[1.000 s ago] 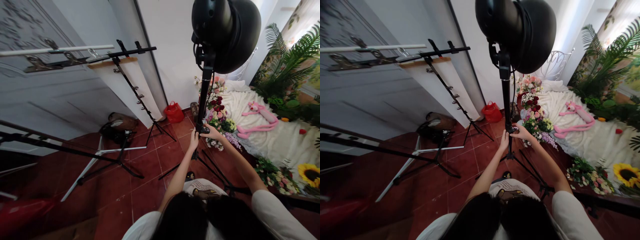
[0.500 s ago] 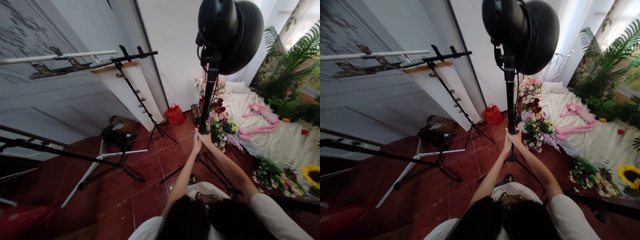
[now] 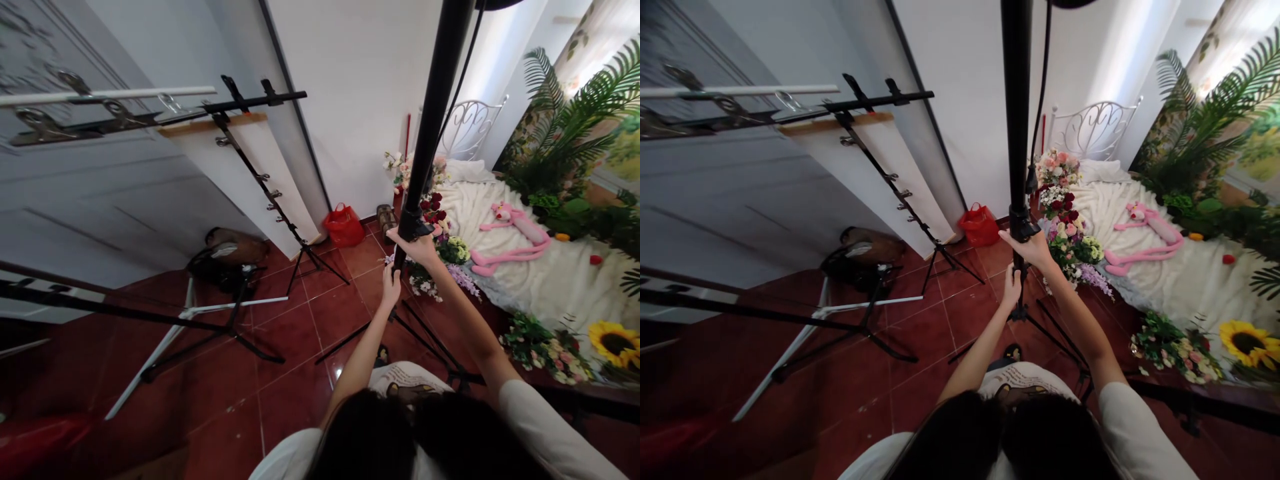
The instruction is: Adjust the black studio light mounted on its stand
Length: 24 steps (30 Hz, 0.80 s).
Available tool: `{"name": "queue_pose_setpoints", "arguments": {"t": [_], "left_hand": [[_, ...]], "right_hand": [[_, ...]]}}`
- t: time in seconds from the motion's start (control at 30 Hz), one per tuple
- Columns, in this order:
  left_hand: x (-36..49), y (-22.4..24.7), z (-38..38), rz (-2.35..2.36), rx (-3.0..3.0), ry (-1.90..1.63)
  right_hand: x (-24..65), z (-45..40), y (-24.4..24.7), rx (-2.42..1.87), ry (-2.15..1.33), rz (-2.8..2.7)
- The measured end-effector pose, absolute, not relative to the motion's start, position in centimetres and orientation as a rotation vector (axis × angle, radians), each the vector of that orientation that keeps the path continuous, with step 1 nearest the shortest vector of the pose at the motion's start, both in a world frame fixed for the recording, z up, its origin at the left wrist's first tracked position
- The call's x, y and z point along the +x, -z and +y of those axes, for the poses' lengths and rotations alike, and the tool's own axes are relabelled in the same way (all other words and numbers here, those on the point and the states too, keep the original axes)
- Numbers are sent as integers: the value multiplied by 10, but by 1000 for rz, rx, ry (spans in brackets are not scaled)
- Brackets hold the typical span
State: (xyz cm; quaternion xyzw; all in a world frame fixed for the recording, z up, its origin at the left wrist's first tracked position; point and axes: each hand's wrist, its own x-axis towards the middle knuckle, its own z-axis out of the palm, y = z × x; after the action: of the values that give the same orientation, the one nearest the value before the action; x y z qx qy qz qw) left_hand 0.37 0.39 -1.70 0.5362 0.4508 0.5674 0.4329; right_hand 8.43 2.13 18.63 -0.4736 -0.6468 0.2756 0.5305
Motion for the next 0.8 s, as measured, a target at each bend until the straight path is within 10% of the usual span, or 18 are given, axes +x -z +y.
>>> {"name": "queue_pose_setpoints", "arguments": {"t": [0.4, 0.8], "left_hand": [[1, 10, 3, 1113, 1409, -1405], [-1, 7, 1, 1109, 1416, -1369]], "right_hand": [[155, 14, -54, -1179, -1233, -1406], [124, 42, -58, -1772, -1132, -1131]]}}
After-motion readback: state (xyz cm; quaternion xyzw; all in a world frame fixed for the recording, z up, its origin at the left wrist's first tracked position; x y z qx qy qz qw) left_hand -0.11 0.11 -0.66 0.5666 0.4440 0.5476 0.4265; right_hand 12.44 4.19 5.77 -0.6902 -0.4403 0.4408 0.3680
